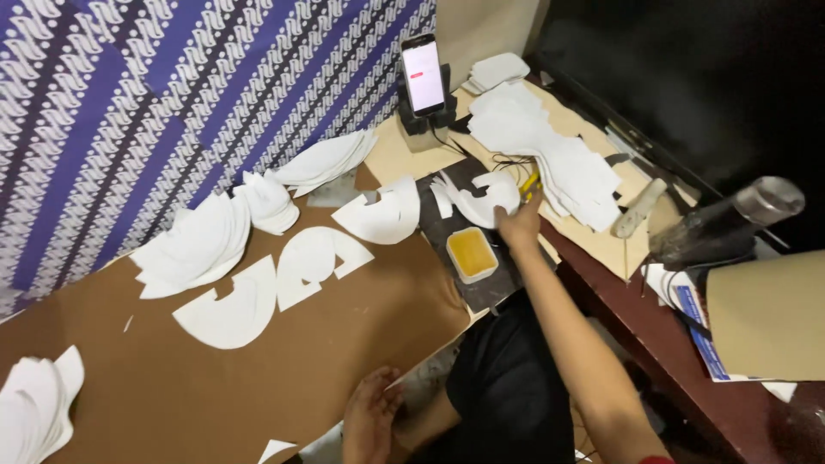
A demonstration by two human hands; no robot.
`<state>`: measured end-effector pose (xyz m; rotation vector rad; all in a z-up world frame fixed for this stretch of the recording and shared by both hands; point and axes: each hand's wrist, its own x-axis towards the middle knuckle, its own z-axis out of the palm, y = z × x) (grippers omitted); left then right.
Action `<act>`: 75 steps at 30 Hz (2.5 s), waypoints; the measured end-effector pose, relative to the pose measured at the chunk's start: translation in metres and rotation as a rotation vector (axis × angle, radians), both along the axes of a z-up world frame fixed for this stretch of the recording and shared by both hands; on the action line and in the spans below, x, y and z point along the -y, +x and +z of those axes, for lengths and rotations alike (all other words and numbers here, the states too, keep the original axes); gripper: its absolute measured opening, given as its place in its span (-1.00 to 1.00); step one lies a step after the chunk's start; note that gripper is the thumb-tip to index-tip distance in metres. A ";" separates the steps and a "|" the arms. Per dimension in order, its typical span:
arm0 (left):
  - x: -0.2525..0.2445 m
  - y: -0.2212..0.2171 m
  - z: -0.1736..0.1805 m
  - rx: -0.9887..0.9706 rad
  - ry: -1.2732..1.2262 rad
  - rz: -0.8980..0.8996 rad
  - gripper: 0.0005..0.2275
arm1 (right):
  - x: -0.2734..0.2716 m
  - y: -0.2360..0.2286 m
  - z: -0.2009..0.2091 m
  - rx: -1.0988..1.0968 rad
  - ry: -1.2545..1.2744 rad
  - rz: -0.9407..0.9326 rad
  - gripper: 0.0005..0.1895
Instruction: Applying glue to the edges of white leather cut-outs and folding them to prepare for assembly
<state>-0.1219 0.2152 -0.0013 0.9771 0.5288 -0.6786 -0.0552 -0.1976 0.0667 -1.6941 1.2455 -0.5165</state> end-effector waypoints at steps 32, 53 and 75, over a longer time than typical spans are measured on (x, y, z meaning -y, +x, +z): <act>0.003 0.020 0.054 0.105 0.192 -0.184 -0.79 | -0.004 0.002 0.017 -0.394 -0.351 0.287 0.05; -0.140 0.240 0.048 0.697 1.440 -0.025 -0.49 | -0.288 -0.035 0.007 0.140 -0.336 0.747 -0.70; -0.126 0.250 0.041 0.796 1.129 0.107 -0.72 | -0.284 -0.032 -0.018 0.149 -0.675 0.674 -0.46</act>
